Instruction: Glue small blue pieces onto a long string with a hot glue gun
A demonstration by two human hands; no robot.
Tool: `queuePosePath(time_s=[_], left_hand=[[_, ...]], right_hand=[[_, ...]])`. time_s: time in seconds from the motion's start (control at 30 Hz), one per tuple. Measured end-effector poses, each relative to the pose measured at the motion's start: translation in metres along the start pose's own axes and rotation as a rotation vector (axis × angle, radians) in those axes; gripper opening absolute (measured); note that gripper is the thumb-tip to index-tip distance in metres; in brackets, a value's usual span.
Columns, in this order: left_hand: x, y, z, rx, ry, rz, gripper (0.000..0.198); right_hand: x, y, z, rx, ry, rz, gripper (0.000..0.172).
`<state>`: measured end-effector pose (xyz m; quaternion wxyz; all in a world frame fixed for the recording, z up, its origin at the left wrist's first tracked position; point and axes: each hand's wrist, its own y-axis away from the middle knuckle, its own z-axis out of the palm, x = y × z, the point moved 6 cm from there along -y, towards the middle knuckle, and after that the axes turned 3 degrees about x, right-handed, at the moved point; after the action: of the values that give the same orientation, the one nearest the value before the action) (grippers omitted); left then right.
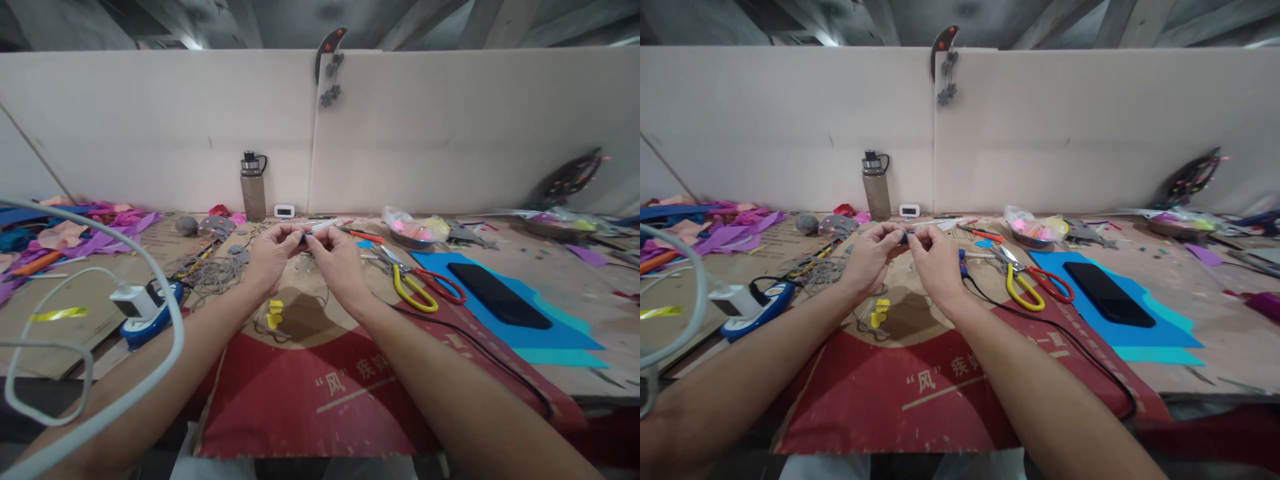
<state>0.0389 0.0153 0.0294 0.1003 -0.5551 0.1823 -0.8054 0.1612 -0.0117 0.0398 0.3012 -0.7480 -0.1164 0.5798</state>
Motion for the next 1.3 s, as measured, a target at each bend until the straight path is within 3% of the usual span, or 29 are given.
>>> queuePosePath(time_s=[0.2,0.37,0.57,0.8,1.3], left_hand=[[0.000,0.001,0.002,-0.024,-0.018,-0.039,0.015],[0.001,-0.002,-0.002,0.031,-0.081,-0.004,0.009],[-0.005,-0.002,0.000,0.001,0.063,-0.114,0.011],[-0.005,-0.006,-0.005,-0.086,0.056,-0.218,0.023],[0.008,-0.004,-0.009,-0.064,-0.356,-0.045,0.022]], right_hand=[[0.002,-0.001,-0.001,0.008,0.023,0.014,0.016],[0.007,-0.001,-0.003,0.036,-0.035,0.051,0.015],[0.009,-0.002,0.001,-0.057,-0.089,0.053,0.020],[0.008,-0.004,-0.004,-0.034,-0.131,0.108,0.016],[0.007,0.000,-0.002,-0.047,0.013,0.037,0.017]])
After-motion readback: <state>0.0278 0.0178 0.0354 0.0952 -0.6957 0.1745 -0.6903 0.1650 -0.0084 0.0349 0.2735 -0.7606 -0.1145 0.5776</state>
